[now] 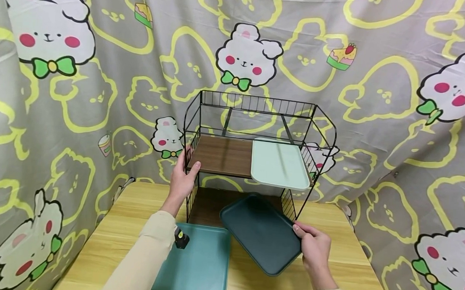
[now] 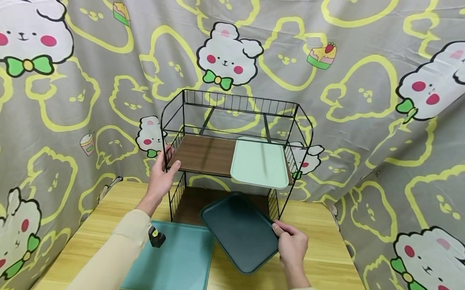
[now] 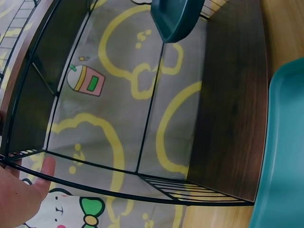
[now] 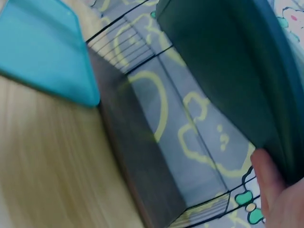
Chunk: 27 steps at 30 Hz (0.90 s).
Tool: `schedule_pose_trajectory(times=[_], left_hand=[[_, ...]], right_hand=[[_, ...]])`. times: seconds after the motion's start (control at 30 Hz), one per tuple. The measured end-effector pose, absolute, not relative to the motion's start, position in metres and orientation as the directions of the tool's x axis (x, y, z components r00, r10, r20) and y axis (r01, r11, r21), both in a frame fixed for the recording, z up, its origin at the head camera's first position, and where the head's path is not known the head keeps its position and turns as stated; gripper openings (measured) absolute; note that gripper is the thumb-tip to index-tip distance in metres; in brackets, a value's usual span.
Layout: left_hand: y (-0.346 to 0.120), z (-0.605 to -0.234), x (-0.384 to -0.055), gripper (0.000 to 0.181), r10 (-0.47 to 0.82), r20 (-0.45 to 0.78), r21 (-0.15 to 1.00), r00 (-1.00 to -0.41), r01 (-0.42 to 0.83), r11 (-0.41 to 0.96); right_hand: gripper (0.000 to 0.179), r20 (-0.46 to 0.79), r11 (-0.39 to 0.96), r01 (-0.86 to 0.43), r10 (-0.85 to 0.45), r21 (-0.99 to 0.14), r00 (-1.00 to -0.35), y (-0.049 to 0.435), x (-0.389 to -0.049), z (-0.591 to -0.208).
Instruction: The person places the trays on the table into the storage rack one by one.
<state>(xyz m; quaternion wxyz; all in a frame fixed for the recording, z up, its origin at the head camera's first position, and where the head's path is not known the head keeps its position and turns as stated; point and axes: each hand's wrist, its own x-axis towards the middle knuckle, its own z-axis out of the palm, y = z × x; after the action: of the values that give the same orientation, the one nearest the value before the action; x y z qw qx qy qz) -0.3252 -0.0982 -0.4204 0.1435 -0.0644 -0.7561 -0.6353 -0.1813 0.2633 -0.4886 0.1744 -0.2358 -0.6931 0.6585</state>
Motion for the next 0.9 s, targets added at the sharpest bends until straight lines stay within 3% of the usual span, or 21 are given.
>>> schedule_pose_trajectory(times=[0.4,0.57,0.9], left_hand=[[-0.098,-0.417,-0.323,0.066,-0.088,0.279,0.948,-0.956,0.26,0.185],[-0.099,-0.416,-0.323,0.066,-0.089,0.27,0.949,-0.959,0.249,0.195],[-0.102,-0.418,-0.325,0.063,-0.081,0.285,0.94,-0.955,0.263,0.216]], right_hand=[[0.021,-0.057,-0.041,0.04,0.644,-0.998,-0.763,0.235,-0.168,-0.465],[0.013,-0.081,-0.092,0.028,0.644,-0.995,-0.761,0.226,-0.16,-0.453],[0.015,-0.129,-0.166,0.033,0.616,-0.986,-0.777,0.217,-0.145,-0.428]])
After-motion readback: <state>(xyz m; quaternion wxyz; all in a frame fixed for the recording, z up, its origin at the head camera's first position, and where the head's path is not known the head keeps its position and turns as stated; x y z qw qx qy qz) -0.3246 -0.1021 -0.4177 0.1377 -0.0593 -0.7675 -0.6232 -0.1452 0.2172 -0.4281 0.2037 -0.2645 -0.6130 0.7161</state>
